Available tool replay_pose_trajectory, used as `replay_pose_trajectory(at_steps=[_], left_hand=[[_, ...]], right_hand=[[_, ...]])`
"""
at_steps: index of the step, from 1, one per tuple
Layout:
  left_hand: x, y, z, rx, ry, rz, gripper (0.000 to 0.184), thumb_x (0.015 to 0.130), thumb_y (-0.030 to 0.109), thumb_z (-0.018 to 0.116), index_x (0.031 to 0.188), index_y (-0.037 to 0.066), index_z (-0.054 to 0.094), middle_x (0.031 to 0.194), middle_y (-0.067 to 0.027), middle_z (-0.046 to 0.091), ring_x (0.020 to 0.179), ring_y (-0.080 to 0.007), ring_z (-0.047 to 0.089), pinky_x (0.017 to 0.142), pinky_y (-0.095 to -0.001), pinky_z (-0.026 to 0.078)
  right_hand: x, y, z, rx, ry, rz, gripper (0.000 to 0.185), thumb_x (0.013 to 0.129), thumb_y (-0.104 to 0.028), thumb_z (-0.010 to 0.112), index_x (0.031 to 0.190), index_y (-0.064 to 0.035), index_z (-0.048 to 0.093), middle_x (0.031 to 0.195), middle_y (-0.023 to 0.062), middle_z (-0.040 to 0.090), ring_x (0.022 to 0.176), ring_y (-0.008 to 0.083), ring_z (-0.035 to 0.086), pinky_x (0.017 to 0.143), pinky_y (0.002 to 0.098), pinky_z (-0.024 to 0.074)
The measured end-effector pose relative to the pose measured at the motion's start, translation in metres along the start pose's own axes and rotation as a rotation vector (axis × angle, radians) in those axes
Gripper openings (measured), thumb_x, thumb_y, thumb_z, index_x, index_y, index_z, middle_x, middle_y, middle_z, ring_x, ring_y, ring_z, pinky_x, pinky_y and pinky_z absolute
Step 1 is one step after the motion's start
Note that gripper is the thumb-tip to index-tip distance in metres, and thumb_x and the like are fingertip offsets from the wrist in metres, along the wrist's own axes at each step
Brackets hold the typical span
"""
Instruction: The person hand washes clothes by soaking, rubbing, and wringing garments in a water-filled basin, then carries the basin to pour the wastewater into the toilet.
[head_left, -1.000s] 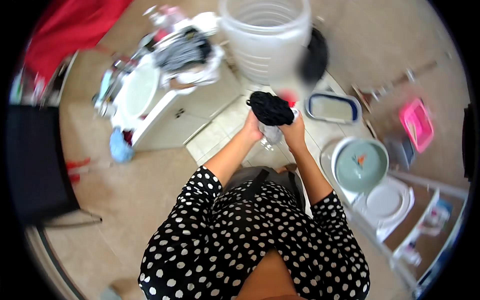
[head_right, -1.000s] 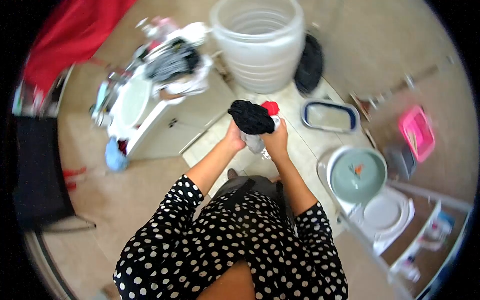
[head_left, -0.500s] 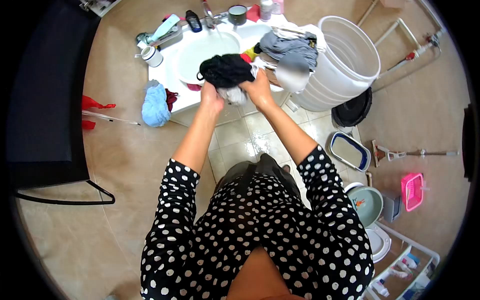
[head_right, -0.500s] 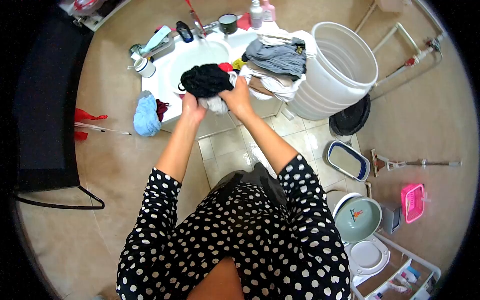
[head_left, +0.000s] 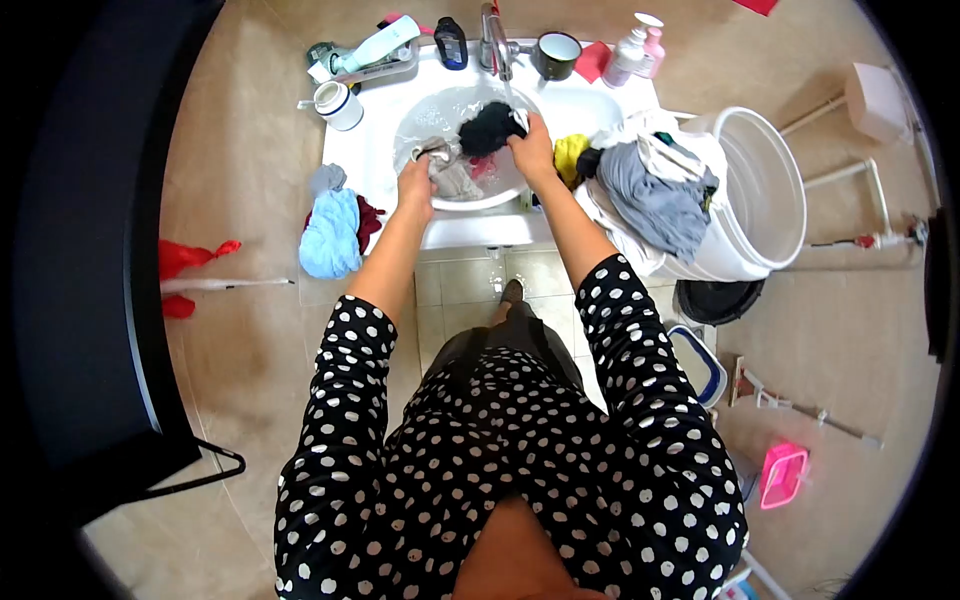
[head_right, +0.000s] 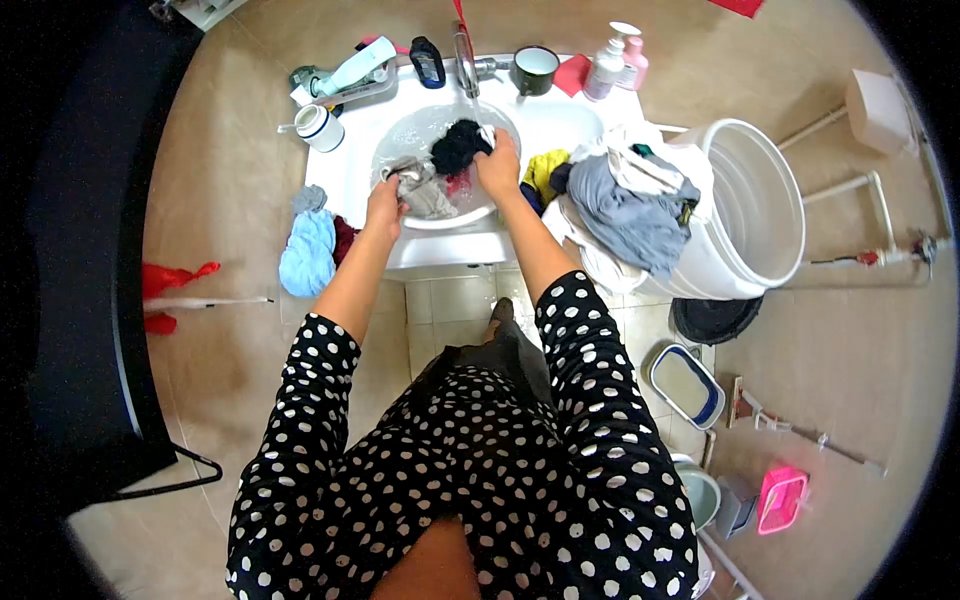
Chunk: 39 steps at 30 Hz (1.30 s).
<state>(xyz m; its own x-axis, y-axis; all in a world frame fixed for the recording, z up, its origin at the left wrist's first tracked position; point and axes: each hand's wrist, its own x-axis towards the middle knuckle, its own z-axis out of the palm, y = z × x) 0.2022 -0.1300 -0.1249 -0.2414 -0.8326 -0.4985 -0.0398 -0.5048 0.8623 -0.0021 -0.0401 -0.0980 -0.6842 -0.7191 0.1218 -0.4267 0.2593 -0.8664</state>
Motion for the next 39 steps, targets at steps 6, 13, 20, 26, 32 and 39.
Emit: replay_pose_trajectory(at_steps=[6,13,20,26,32,39], left_hand=[[0.036,-0.01,-0.001,1.011,0.035,0.538,0.067,0.078,0.023,0.071,0.138,0.012,0.044,0.134,-0.0162,0.05,0.119,-0.035,0.049,0.092,-0.0423,0.045],[0.049,-0.032,0.038,1.611,-0.243,0.487,0.089,0.074,0.014,0.07,0.148,0.022,0.023,0.154,-0.016,0.019,0.139,-0.0406,0.02,0.109,-0.0576,0.026],[0.107,-0.046,0.049,1.57,-0.515,0.14,0.069,0.082,0.029,0.063,0.142,0.008,0.036,0.148,-0.0184,0.031,0.135,-0.0373,0.031,0.106,-0.0499,0.032],[0.153,-0.04,0.044,0.775,-0.313,0.333,0.044,0.083,0.03,0.061,0.118,0.004,0.059,0.115,-0.0186,0.062,0.105,-0.0338,0.059,0.093,-0.041,0.043],[0.149,-0.057,0.089,1.047,-0.371,0.672,0.035,0.085,0.03,0.059,0.111,0.007,0.059,0.095,-0.0203,0.066,0.089,-0.037,0.063,0.08,-0.0445,0.047],[0.024,0.036,0.138,0.747,-0.545,0.559,0.027,0.083,0.028,0.067,0.082,0.002,0.061,0.071,-0.0203,0.06,0.068,-0.0403,0.059,0.062,-0.0429,0.046]], right_hand=[[0.018,0.041,0.04,-0.392,-0.245,-0.076,0.068,0.074,-0.012,0.065,0.138,-0.0245,0.044,0.134,0.0202,0.045,0.117,0.0421,0.047,0.102,0.0456,0.0392],[0.031,0.086,0.09,-0.673,-0.646,0.285,0.041,0.089,-0.022,0.049,0.129,-0.0191,0.056,0.137,0.0151,0.047,0.125,0.0372,0.045,0.105,0.0455,0.0366],[0.043,0.058,0.064,-0.831,-0.535,0.016,0.032,0.09,-0.022,0.048,0.111,-0.0063,0.066,0.107,0.0221,0.064,0.101,0.0374,0.062,0.093,0.0487,0.0443],[0.046,0.083,0.092,-0.177,-0.112,0.318,0.046,0.095,-0.039,0.047,0.129,-0.0092,0.052,0.115,0.022,0.061,0.107,0.0392,0.058,0.102,0.0499,0.0358],[0.044,0.06,0.106,0.973,-0.012,0.987,0.049,0.096,-0.043,0.047,0.13,-0.0072,0.051,0.109,0.0101,0.061,0.103,0.0252,0.056,0.093,0.0383,0.0438],[0.034,0.126,0.119,1.835,-0.413,0.729,0.047,0.096,-0.046,0.042,0.121,-0.0082,0.054,0.116,0.0141,0.06,0.107,0.0271,0.059,0.093,0.0419,0.0481]])
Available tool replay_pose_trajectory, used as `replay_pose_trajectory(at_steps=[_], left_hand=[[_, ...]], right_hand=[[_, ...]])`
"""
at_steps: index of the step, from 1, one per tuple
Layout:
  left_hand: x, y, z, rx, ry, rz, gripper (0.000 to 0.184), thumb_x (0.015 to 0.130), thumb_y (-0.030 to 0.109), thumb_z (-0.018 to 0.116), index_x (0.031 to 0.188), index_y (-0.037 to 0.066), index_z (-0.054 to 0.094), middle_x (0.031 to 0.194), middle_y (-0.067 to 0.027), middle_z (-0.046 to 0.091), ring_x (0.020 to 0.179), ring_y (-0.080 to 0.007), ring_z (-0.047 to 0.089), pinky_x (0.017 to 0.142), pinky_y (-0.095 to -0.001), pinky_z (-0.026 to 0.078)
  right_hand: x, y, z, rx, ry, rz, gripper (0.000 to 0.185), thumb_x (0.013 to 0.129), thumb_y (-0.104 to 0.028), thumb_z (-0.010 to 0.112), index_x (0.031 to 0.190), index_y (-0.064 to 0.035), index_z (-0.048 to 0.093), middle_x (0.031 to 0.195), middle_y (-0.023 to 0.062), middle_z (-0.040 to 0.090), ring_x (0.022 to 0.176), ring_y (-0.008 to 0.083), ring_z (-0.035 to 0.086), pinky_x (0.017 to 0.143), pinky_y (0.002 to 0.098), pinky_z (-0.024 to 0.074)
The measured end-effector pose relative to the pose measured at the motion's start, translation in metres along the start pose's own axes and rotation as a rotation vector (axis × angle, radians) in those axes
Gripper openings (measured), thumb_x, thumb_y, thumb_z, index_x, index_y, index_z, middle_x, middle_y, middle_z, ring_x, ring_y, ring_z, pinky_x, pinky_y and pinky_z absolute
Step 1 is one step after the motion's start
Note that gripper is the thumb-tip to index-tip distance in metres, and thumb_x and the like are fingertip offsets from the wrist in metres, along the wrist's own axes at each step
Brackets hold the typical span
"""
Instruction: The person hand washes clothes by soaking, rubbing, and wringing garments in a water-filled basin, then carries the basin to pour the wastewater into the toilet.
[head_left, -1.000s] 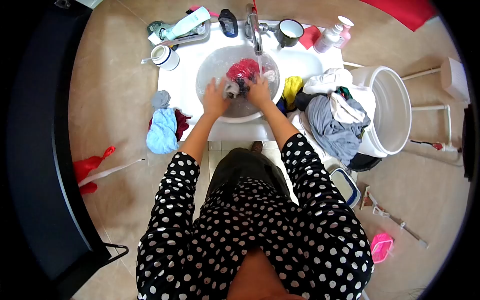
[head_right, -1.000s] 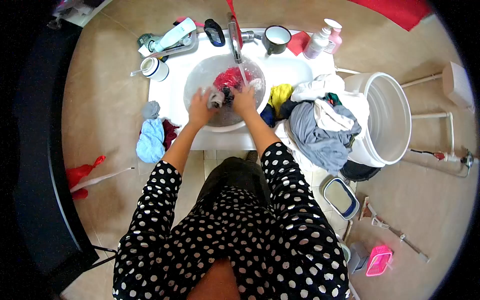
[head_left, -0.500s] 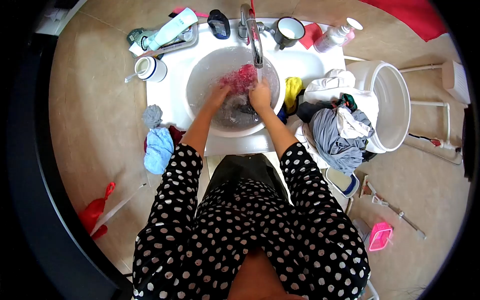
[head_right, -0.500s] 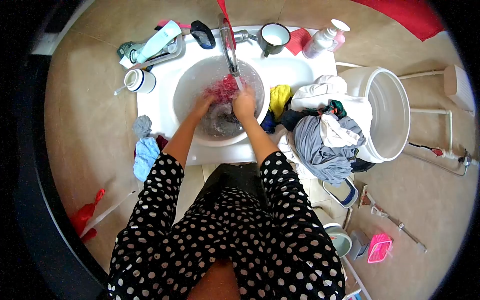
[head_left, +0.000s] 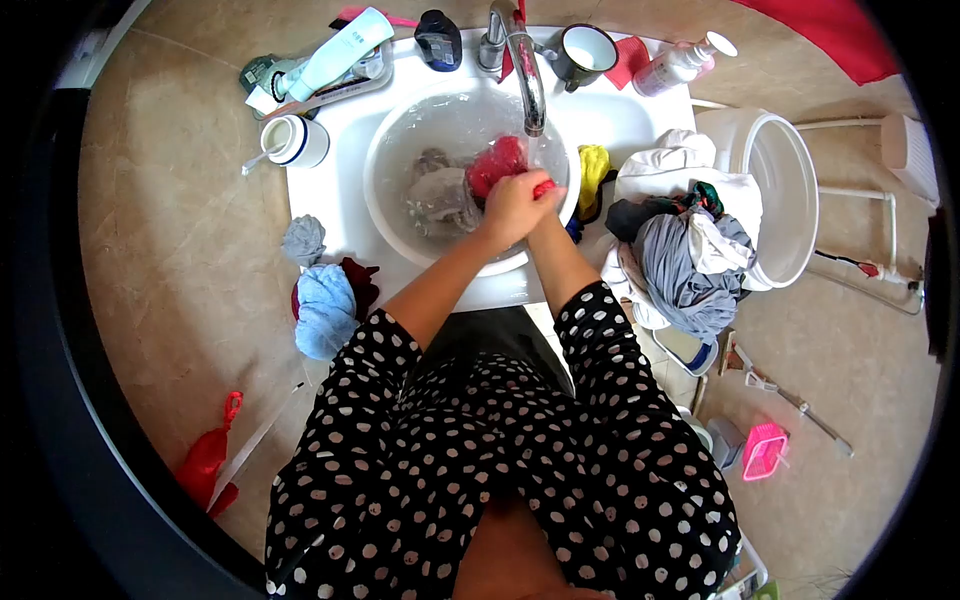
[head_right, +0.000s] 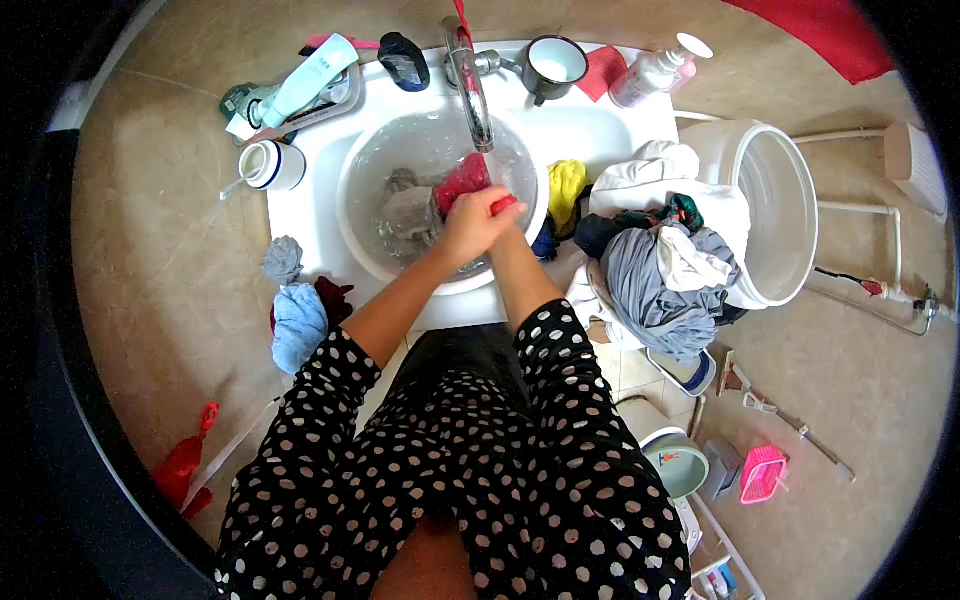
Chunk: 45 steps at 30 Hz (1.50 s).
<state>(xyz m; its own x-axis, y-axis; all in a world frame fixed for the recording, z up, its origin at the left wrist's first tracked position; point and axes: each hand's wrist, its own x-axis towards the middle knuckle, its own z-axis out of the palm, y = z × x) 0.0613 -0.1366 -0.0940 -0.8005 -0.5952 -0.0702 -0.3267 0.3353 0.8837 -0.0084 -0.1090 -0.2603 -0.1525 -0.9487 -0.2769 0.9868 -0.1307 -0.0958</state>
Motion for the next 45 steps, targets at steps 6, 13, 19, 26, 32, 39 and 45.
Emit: replay_pose_trajectory(at_steps=[6,13,19,26,32,39,45], left_hand=[[0.036,-0.046,-0.021,0.186,0.362,0.004,0.031,0.081,0.034,0.067,0.073,0.005,0.06,0.068,-0.0187,0.061,0.066,-0.0416,0.059,0.063,-0.0484,0.047],[0.028,-0.112,-0.061,0.478,0.427,-0.007,0.056,0.08,0.035,0.067,0.128,0.014,0.048,0.131,-0.023,0.048,0.108,-0.04,0.056,0.086,-0.0489,0.047],[0.001,-0.108,-0.026,0.461,0.019,-0.036,0.075,0.074,0.021,0.072,0.141,0.019,0.038,0.128,-0.0202,0.047,0.112,-0.0385,0.051,0.086,-0.0465,0.047],[-0.012,-0.031,-0.016,0.202,0.206,0.207,0.026,0.08,0.027,0.069,0.098,0.009,0.067,0.095,-0.0119,0.067,0.084,-0.0328,0.064,0.072,-0.0395,0.05],[0.007,-0.021,-0.025,0.303,0.217,0.057,0.027,0.084,0.032,0.065,0.093,0.006,0.066,0.084,-0.0153,0.067,0.078,-0.0373,0.063,0.069,-0.0437,0.05],[0.037,-0.117,-0.064,0.594,0.349,-0.119,0.044,0.089,0.043,0.056,0.12,0.011,0.056,0.121,-0.0202,0.055,0.106,-0.0391,0.055,0.088,-0.0476,0.046],[0.002,-0.079,-0.038,0.855,-0.017,-0.048,0.081,0.077,0.046,0.068,0.146,0.023,0.033,0.151,-0.0219,0.023,0.136,-0.0451,0.024,0.109,-0.0534,0.025]], right_hand=[[-0.009,0.01,0.071,-0.253,0.266,-0.058,0.044,0.096,-0.045,0.047,0.119,-0.0087,0.055,0.109,0.011,0.062,0.097,0.0224,0.062,0.084,0.038,0.052],[-0.046,-0.014,0.114,-0.945,0.535,-0.323,0.03,0.096,-0.027,0.051,0.118,-0.0068,0.059,0.107,0.0063,0.063,0.093,0.0162,0.06,0.082,0.0308,0.0495],[-0.033,0.009,0.069,-0.764,0.755,-0.204,0.035,0.098,-0.025,0.044,0.124,-0.0055,0.056,0.12,0.0102,0.059,0.108,0.021,0.055,0.093,0.0329,0.0432],[-0.022,0.006,0.048,-0.02,0.445,-0.085,0.051,0.097,-0.049,0.04,0.123,-0.0094,0.057,0.12,0.0124,0.059,0.112,0.0276,0.056,0.096,0.0426,0.0449],[-0.017,0.002,0.057,-0.275,0.601,-0.115,0.048,0.097,-0.046,0.044,0.122,-0.008,0.056,0.119,0.0123,0.06,0.108,0.0274,0.058,0.093,0.0424,0.0465],[-0.061,-0.042,0.123,-0.481,0.44,-0.257,0.037,0.09,-0.009,0.048,0.126,-0.0054,0.054,0.109,0.0111,0.062,0.095,0.0211,0.063,0.084,0.0365,0.0522],[-0.034,-0.018,0.055,-1.412,0.673,-0.365,0.047,0.085,-0.005,0.047,0.132,-0.0068,0.05,0.114,0.0123,0.062,0.105,0.0282,0.058,0.09,0.0366,0.0461]])
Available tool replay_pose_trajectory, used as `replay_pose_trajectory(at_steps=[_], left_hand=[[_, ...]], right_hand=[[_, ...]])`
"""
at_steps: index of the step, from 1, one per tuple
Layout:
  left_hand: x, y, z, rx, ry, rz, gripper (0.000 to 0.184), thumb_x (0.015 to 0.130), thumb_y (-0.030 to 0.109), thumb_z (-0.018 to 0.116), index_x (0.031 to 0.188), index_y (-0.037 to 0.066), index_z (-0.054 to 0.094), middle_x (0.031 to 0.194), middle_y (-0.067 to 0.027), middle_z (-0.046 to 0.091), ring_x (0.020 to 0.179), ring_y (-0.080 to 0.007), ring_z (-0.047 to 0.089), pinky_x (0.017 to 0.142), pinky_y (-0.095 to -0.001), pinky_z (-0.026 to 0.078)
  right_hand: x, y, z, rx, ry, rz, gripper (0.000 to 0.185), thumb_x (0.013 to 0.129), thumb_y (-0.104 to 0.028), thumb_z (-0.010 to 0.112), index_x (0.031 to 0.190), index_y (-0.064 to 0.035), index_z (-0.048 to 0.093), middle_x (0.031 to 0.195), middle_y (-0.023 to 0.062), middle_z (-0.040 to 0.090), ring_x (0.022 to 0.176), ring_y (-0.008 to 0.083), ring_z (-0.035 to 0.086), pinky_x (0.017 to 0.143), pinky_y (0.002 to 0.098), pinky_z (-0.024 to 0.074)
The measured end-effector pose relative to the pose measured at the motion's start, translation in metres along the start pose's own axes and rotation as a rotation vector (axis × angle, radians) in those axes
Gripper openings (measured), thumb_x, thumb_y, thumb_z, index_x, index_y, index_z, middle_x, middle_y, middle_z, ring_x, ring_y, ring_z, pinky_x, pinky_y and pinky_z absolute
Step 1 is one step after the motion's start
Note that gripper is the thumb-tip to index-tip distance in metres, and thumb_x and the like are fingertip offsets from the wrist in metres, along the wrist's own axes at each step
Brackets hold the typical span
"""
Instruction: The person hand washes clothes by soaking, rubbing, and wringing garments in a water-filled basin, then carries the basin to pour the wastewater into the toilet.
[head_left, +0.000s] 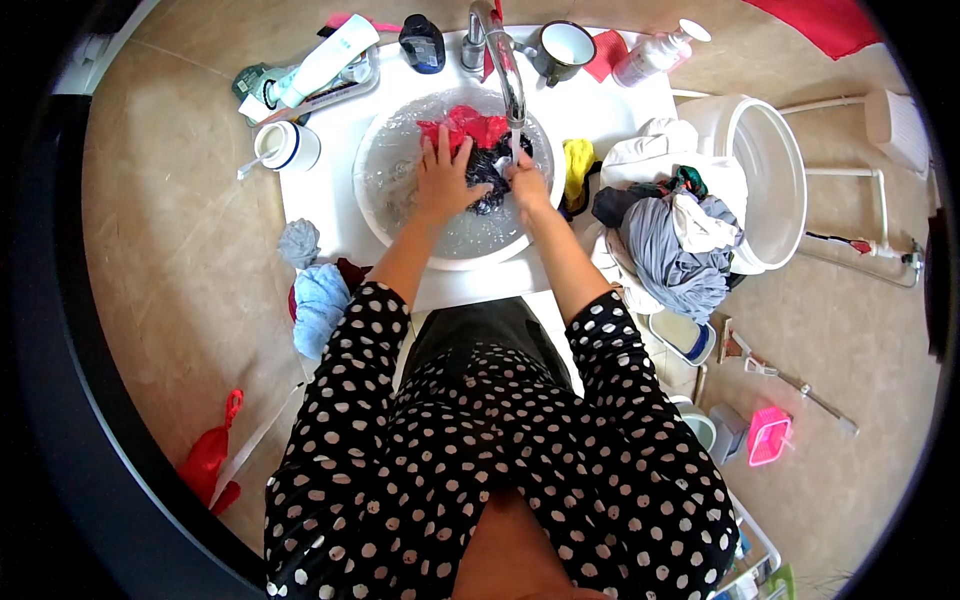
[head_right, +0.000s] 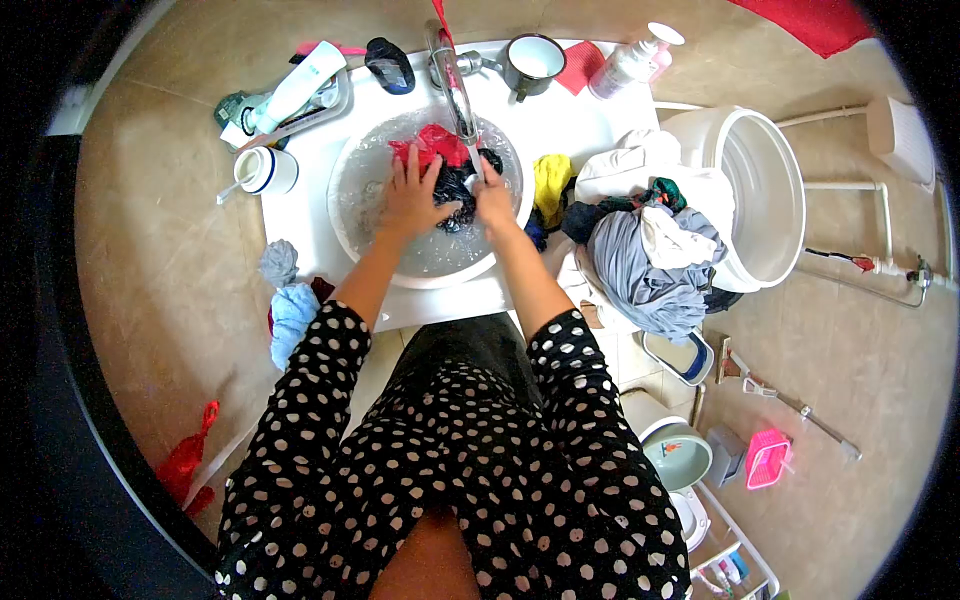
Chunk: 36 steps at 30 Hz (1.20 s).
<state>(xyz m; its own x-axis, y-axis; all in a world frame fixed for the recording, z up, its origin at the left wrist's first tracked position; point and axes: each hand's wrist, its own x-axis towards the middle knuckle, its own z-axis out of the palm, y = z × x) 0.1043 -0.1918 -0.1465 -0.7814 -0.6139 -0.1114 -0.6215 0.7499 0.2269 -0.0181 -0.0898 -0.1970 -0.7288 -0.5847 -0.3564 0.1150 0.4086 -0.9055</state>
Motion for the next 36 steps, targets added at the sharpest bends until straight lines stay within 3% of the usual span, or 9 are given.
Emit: replay_pose_trajectory(at_steps=[2,5,8,13,18,25,28,33,36], left_hand=[[0.002,-0.005,0.037,-0.024,0.101,0.056,0.064,0.073,0.037,0.073,0.13,0.019,0.052,0.141,-0.0183,0.038,0.132,-0.0433,0.029,0.109,-0.0543,0.025],[0.013,-0.008,0.062,-0.082,0.287,0.115,0.037,0.07,0.026,0.072,0.102,0.009,0.067,0.116,-0.0116,0.056,0.115,-0.0368,0.045,0.101,-0.0507,0.034],[0.012,0.011,0.042,-0.559,0.294,0.092,0.031,0.07,0.022,0.069,0.097,0.005,0.068,0.104,-0.012,0.061,0.104,-0.0332,0.054,0.093,-0.0449,0.041],[-0.02,0.076,-0.033,-0.844,0.296,0.248,0.022,0.069,0.015,0.069,0.081,-0.003,0.064,0.088,-0.0124,0.062,0.086,-0.0311,0.056,0.08,-0.041,0.043],[0.001,0.064,-0.024,-0.619,0.487,0.35,0.02,0.061,0.014,0.073,0.073,0.003,0.061,0.081,-0.0089,0.059,0.085,-0.0311,0.054,0.076,-0.0409,0.042],[0.012,0.002,0.009,-0.271,0.511,-0.074,0.048,0.072,0.01,0.07,0.118,0.011,0.058,0.131,-0.0175,0.046,0.117,-0.0371,0.047,0.097,-0.0456,0.039],[-0.013,0.004,-0.001,-0.248,0.324,0.172,0.055,0.072,0.009,0.069,0.125,0.017,0.056,0.14,-0.0179,0.037,0.126,-0.0364,0.04,0.1,-0.0479,0.036],[-0.022,0.002,0.046,-0.107,0.181,0.283,0.025,0.077,0.015,0.063,0.102,0.008,0.062,0.128,-0.0182,0.05,0.114,-0.0352,0.05,0.094,-0.0456,0.042],[0.001,-0.004,0.069,-0.533,0.088,-0.076,0.019,0.078,0.018,0.062,0.092,0.005,0.063,0.103,-0.0169,0.062,0.101,-0.0345,0.058,0.085,-0.0401,0.046]], right_hand=[[0.009,0.038,0.016,-0.445,-0.034,-0.013,0.052,0.087,-0.005,0.045,0.139,-0.0105,0.044,0.121,0.0113,0.06,0.111,0.0269,0.055,0.095,0.0346,0.0425],[0.006,0.028,0.014,-0.204,-0.058,0.235,0.039,0.091,-0.012,0.044,0.129,-0.0053,0.051,0.112,0.0132,0.063,0.103,0.0293,0.06,0.092,0.0373,0.0467],[0.014,0.031,0.011,0.737,-0.042,0.599,0.033,0.093,-0.024,0.045,0.114,-0.0011,0.058,0.105,0.0177,0.063,0.086,0.0316,0.065,0.075,0.0434,0.0534],[-0.012,-0.014,-0.003,1.335,-0.354,0.469,0.037,0.096,-0.04,0.046,0.105,-0.0076,0.061,0.098,0.0133,0.064,0.087,0.0283,0.064,0.077,0.0463,0.0541],[-0.004,0.004,-0.005,1.332,-0.324,0.602,0.037,0.095,-0.041,0.048,0.105,-0.0083,0.062,0.097,0.0113,0.065,0.089,0.0273,0.064,0.079,0.0462,0.0534],[-0.015,-0.034,-0.022,0.66,-0.049,0.351,0.041,0.088,-0.026,0.056,0.125,-0.0081,0.053,0.098,0.0048,0.061,0.088,0.0139,0.058,0.071,0.034,0.0486],[-0.023,-0.044,-0.025,0.541,0.017,0.296,0.057,0.085,-0.011,0.054,0.139,-0.0045,0.041,0.116,0.0096,0.058,0.1,0.0169,0.055,0.081,0.0304,0.0453],[-0.006,-0.006,-0.006,0.238,0.016,0.324,0.061,0.084,0.0,0.047,0.144,-0.0041,0.035,0.129,0.013,0.054,0.107,0.0225,0.054,0.09,0.0295,0.0431],[0.002,0.025,0.006,0.233,0.1,0.367,0.049,0.088,-0.009,0.046,0.137,-0.0042,0.045,0.124,0.0137,0.057,0.097,0.0226,0.059,0.077,0.032,0.0481]])
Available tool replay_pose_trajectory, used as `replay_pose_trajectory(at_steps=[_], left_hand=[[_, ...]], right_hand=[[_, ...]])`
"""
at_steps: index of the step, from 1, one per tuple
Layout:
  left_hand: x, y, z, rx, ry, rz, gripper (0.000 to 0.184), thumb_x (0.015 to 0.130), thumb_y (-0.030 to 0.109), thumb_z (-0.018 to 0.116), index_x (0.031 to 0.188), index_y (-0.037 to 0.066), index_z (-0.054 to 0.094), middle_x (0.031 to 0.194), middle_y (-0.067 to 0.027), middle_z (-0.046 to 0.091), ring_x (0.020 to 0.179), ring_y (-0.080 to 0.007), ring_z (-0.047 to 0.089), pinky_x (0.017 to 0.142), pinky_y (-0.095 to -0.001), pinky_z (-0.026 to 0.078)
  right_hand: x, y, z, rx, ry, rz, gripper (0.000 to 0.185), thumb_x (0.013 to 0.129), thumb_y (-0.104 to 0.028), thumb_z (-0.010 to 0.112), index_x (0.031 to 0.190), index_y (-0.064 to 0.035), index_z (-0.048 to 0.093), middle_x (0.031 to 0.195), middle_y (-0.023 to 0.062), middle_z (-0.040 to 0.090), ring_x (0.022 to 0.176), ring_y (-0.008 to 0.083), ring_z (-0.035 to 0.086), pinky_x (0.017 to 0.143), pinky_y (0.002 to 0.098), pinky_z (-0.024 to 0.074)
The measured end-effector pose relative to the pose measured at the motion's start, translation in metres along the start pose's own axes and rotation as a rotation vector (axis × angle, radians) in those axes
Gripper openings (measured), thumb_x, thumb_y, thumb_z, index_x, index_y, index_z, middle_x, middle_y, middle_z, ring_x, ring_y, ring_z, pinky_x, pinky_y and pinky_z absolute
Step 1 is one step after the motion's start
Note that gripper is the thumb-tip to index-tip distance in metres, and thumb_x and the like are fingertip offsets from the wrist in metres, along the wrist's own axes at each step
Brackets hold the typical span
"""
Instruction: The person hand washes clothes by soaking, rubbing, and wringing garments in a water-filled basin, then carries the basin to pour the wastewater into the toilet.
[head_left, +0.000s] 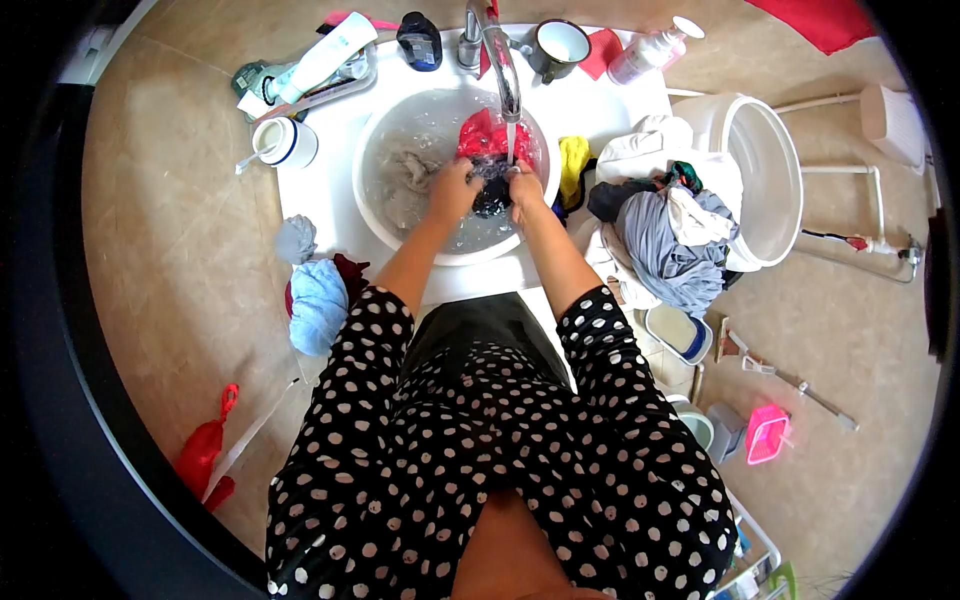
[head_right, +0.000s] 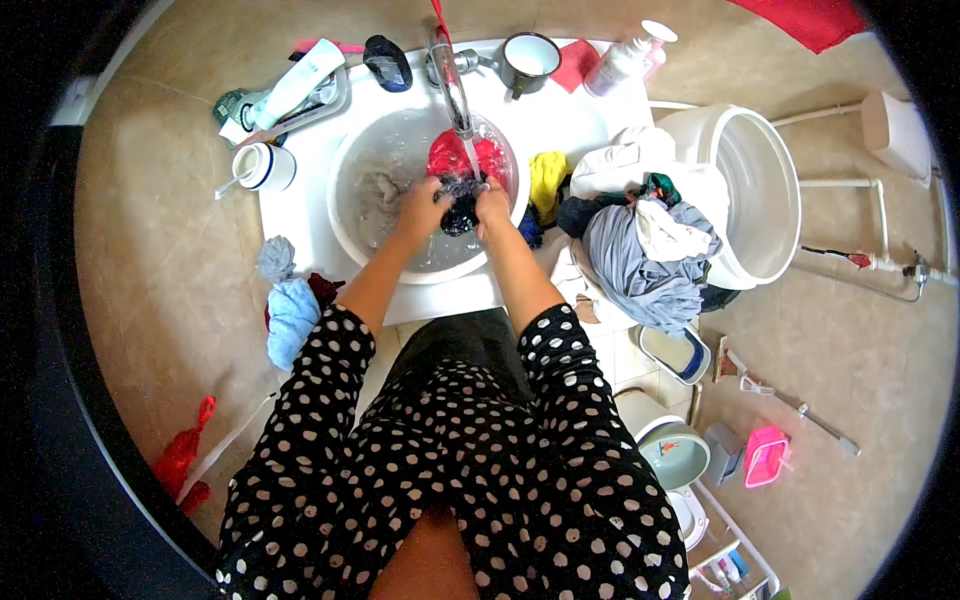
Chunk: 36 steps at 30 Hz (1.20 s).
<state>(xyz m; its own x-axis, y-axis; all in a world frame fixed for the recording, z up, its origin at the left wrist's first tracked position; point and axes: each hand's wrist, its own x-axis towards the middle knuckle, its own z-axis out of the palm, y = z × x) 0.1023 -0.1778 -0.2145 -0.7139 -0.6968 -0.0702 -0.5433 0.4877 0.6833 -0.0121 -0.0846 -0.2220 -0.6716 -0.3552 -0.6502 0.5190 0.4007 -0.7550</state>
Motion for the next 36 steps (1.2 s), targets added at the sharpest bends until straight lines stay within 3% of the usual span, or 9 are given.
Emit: replay_pose_trajectory(at_steps=[1,6,10,13,20,22,28,32,36], left_hand=[[0.002,0.015,-0.016,-0.348,0.033,-0.115,0.021,0.078,0.02,0.062,0.084,0.0,0.062,0.078,-0.015,0.061,0.081,-0.0304,0.061,0.074,-0.0362,0.046],[-0.018,0.088,-0.053,-0.92,-0.164,-0.138,0.019,0.082,0.015,0.062,0.069,0.004,0.055,0.069,0.0022,0.05,0.066,-0.0083,0.047,0.061,-0.0263,0.038],[-0.026,0.117,-0.046,-0.726,-0.071,0.026,0.036,0.084,0.023,0.066,0.064,-0.003,0.051,0.055,-0.0107,0.042,0.054,-0.0094,0.042,0.052,-0.0332,0.036],[-0.007,0.09,-0.042,-0.319,0.283,0.026,0.037,0.082,0.029,0.068,0.062,0.001,0.053,0.057,-0.017,0.05,0.051,-0.0318,0.051,0.053,-0.042,0.041],[-0.014,0.015,-0.064,0.111,0.314,-0.011,0.02,0.069,0.013,0.071,0.086,0.007,0.063,0.127,-0.0137,0.05,0.107,-0.0355,0.051,0.086,-0.045,0.043],[-0.029,0.021,-0.065,0.315,0.221,0.137,0.033,0.066,0.01,0.071,0.098,0.008,0.065,0.142,-0.0123,0.038,0.125,-0.0357,0.041,0.1,-0.0477,0.038],[-0.051,0.028,-0.049,0.491,-0.226,0.312,0.036,0.068,0.016,0.073,0.103,0.01,0.069,0.146,-0.0095,0.036,0.14,-0.0324,0.022,0.111,-0.0564,0.021],[-0.051,0.018,-0.054,0.577,-0.527,0.276,0.035,0.072,0.017,0.07,0.105,0.007,0.069,0.149,-0.0117,0.032,0.137,-0.0373,0.028,0.111,-0.0528,0.026],[-0.056,-0.002,-0.055,0.374,-0.439,0.077,0.034,0.075,0.021,0.069,0.106,0.008,0.069,0.142,-0.0152,0.04,0.128,-0.0372,0.041,0.104,-0.0463,0.038]], right_hand=[[0.017,0.011,-0.004,0.073,-0.01,0.094,0.045,0.09,-0.013,0.045,0.134,-0.0039,0.048,0.123,0.0142,0.058,0.093,0.0228,0.061,0.074,0.0329,0.049],[0.019,0.003,0.002,0.839,-0.356,0.38,0.036,0.096,-0.033,0.041,0.106,-0.0052,0.062,0.095,0.0126,0.065,0.073,0.0261,0.064,0.063,0.0397,0.0545],[-0.004,-0.009,-0.006,0.804,-0.535,0.344,0.036,0.097,-0.035,0.04,0.098,-0.0077,0.063,0.088,0.011,0.066,0.074,0.0252,0.065,0.067,0.0409,0.0551],[-0.016,-0.018,-0.012,0.747,-0.562,0.264,0.037,0.097,-0.036,0.041,0.097,-0.0066,0.063,0.088,0.0112,0.065,0.074,0.0241,0.065,0.069,0.0401,0.0545],[-0.038,-0.086,-0.032,-0.199,-0.181,-0.295,0.038,0.085,-0.017,0.056,0.118,-0.001,0.048,0.079,0.0107,0.062,0.07,0.0202,0.062,0.065,0.0314,0.0538],[-0.038,-0.087,-0.029,-1.084,0.156,-0.667,0.043,0.083,-0.016,0.061,0.122,-0.003,0.048,0.097,0.0153,0.063,0.079,0.0278,0.065,0.067,0.0386,0.0543],[-0.031,-0.073,0.01,-1.359,0.301,-1.167,0.049,0.087,-0.016,0.051,0.135,-0.0125,0.042,0.142,0.0146,0.038,0.127,0.0372,0.041,0.102,0.0502,0.0377],[-0.02,-0.058,0.018,-1.741,-0.045,-1.064,0.057,0.092,-0.015,0.043,0.145,-0.03,0.033,0.154,0.0007,0.024,0.141,0.0352,0.021,0.108,0.0647,0.0192],[-0.013,-0.043,0.017,-1.692,-0.149,-0.86,0.039,0.092,-0.017,0.044,0.128,-0.022,0.055,0.15,0.005,0.032,0.14,0.0312,0.024,0.107,0.0663,0.0181]])
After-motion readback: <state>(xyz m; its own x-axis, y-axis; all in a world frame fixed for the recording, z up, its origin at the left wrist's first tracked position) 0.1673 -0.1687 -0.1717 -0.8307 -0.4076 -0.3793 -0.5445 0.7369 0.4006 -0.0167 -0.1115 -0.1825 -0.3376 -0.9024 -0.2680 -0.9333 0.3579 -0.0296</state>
